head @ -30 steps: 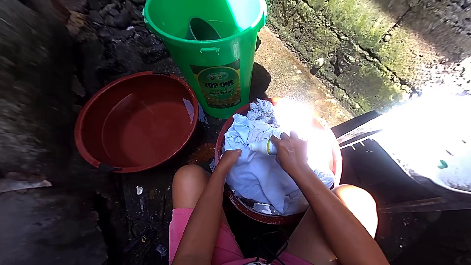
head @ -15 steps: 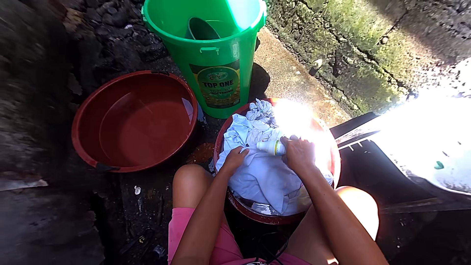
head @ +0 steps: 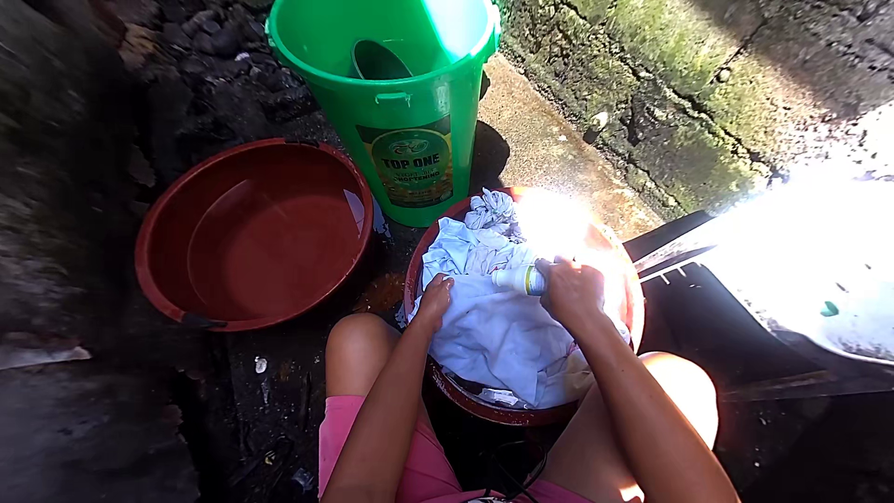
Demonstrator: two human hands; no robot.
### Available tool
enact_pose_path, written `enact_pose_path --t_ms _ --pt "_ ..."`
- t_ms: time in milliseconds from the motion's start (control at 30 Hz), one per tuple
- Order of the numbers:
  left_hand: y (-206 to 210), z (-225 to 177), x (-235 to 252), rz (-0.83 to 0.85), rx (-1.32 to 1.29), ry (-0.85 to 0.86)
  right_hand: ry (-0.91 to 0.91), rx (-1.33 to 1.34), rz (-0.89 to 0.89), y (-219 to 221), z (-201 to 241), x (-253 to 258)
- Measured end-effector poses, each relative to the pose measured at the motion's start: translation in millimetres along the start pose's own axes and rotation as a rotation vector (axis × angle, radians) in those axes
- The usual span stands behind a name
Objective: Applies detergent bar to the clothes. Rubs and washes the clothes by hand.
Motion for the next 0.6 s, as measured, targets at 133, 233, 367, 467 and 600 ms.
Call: enact_pose_path --t_ms 133,233,367,467,600 --pt "1 0 6 0.017 0.3 0.071 -0.069 -0.029 -0.105 5 9 -2" --pt "13 0 4 0.085 0.529 0.092 -0.13 -0.058 -0.137 5 21 -8" --pt "14 -10 -5 0.129 0.129 0.1 -0.183 -0.069 -0.16 5 29 -12" --pt "8 -18 -12 0.106 -0.114 0.109 -0.129 -0.063 -0.142 1 19 -14" --pt "4 -18 -12 0.087 -0.144 0.135 -0.035 0.056 -0.119 4 -7 -13"
Point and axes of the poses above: each hand's wrist, its own x-axis towards the middle knuckle, its own y-axis out of the palm, z = x × y, the point moved 10 cm from there along x, towards the middle knuckle, and after that the axes turned 4 degrees about -y, right-handed, at the moved point
